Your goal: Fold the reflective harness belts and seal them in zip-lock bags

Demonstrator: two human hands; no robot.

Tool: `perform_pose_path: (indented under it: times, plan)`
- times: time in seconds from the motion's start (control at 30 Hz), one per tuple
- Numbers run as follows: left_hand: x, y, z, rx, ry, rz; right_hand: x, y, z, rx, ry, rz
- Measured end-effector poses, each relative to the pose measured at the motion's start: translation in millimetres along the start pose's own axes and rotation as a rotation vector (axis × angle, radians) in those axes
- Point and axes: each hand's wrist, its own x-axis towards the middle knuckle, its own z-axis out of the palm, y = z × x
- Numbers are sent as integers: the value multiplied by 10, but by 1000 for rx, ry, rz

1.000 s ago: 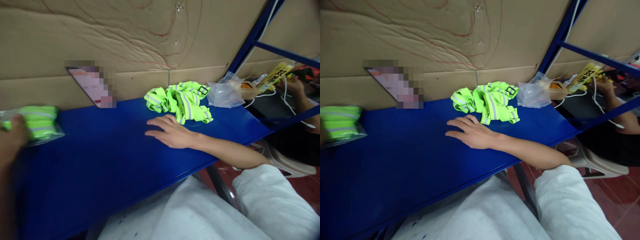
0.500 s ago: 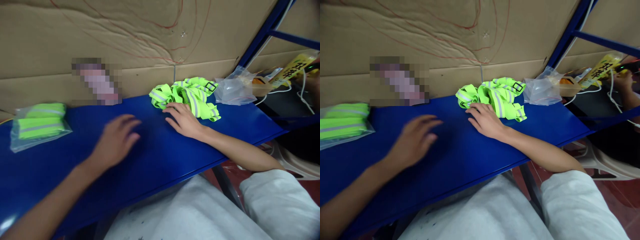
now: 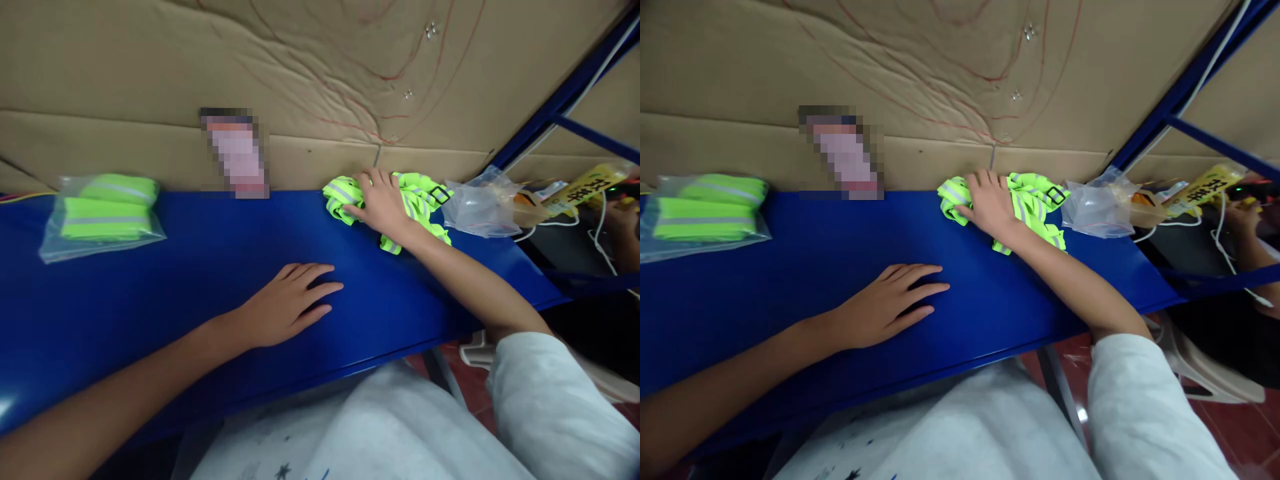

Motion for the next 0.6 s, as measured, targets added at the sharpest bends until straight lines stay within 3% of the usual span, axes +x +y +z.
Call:
perform_pose_path:
  times: [0.1, 0.2, 0.47, 0.53, 0.6]
  plan:
    - [-2, 16, 2, -5, -9, -7, 327, 49, -97, 2, -26, 92]
    - [-11, 5, 13, -2, -11, 2, 510, 152, -330, 94, 126, 140]
    - [-13, -23, 32, -16, 17, 23, 655, 222, -1117, 332, 469, 59]
    - [1, -35, 8, -68, 70, -21, 638, 180, -1213, 423, 556, -7]
    - [17, -81, -31, -159, 222, -139, 585, 107, -1284, 528, 613, -83]
